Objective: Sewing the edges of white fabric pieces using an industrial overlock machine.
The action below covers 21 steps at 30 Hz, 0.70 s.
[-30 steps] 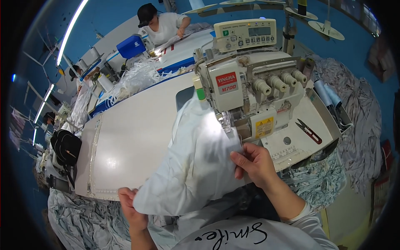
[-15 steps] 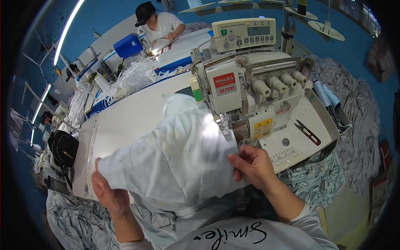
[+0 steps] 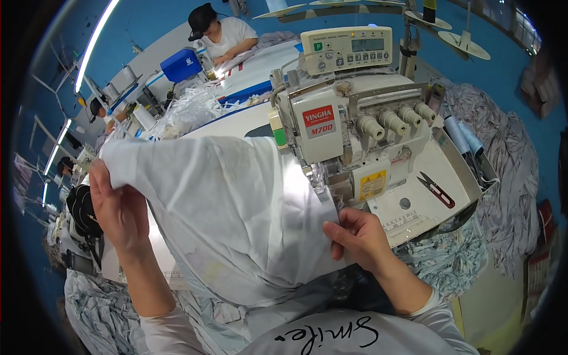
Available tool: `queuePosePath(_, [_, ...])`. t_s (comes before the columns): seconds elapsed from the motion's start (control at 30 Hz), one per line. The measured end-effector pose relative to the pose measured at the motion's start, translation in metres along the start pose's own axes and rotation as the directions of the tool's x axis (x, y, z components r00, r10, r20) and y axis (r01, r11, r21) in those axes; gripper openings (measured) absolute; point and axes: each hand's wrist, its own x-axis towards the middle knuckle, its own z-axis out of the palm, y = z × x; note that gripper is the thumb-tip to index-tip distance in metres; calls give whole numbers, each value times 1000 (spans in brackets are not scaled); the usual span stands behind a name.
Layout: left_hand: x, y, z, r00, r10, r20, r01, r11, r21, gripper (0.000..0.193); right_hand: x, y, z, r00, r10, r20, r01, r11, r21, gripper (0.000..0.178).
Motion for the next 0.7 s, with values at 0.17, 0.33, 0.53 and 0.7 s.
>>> queuePosePath(0.17, [36,6,-12,1000,3,-24,-3,1000,3,15,0,0,-1,1000,-5,15,5,1000,12,23])
queuePosePath(0.33, [80,14,-11,969,47,243,-56,998,32,7,0,-2,-1,1000,8,26,-7,999,-34,29])
queuePosePath(0.53, [155,26,-25,966,98,237,-136,979,150,32,1,1,-1,1000,14,7,-14,1000,-2,23])
queuePosePath(0.7, [203,52,-69,982,126,-142,-63,920,386,30,-3,-1,4,997,0,72,2,1000,-17,29])
